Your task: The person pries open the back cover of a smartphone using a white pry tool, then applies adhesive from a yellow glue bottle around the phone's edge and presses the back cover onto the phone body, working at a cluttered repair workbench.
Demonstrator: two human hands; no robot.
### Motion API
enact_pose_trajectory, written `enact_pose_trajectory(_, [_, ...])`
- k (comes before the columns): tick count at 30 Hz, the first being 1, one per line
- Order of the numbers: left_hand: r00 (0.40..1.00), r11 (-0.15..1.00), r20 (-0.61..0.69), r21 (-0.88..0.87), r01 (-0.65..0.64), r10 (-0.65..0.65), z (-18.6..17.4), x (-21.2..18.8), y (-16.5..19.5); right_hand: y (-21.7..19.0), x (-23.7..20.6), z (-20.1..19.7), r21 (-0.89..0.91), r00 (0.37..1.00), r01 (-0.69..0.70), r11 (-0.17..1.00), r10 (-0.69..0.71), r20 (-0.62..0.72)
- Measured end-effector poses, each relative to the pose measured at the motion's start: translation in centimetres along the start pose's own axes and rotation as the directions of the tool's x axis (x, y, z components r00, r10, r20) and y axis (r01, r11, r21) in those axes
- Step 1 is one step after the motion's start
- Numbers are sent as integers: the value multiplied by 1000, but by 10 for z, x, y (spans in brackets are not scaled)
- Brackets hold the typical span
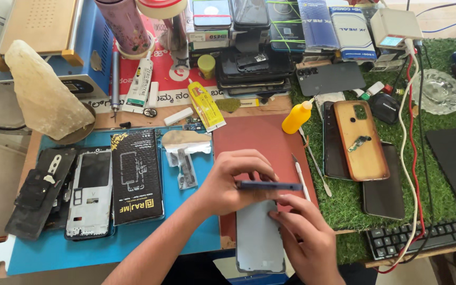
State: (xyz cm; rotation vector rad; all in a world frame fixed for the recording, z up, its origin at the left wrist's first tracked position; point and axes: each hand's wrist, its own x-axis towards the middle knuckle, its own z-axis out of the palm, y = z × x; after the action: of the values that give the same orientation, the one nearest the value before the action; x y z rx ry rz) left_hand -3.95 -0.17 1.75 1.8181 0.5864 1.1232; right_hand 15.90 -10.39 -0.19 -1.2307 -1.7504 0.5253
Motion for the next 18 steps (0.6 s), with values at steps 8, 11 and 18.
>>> enact_pose_trajectory(8, [951,964,-168,-88,250,-261,7,4,2,-2,-7,12,-196,983,142,970,-162,-90])
enact_pose_trajectory(11, [931,945,-258,132,298,-258,10,5,9,-5,-5,14,-238,977,159,958,-188,-104])
enact_pose_trajectory(18, [901,872,-314,294,392,-300,9,12,23,-10,1,12,-257,980,154,954,-181,-87])
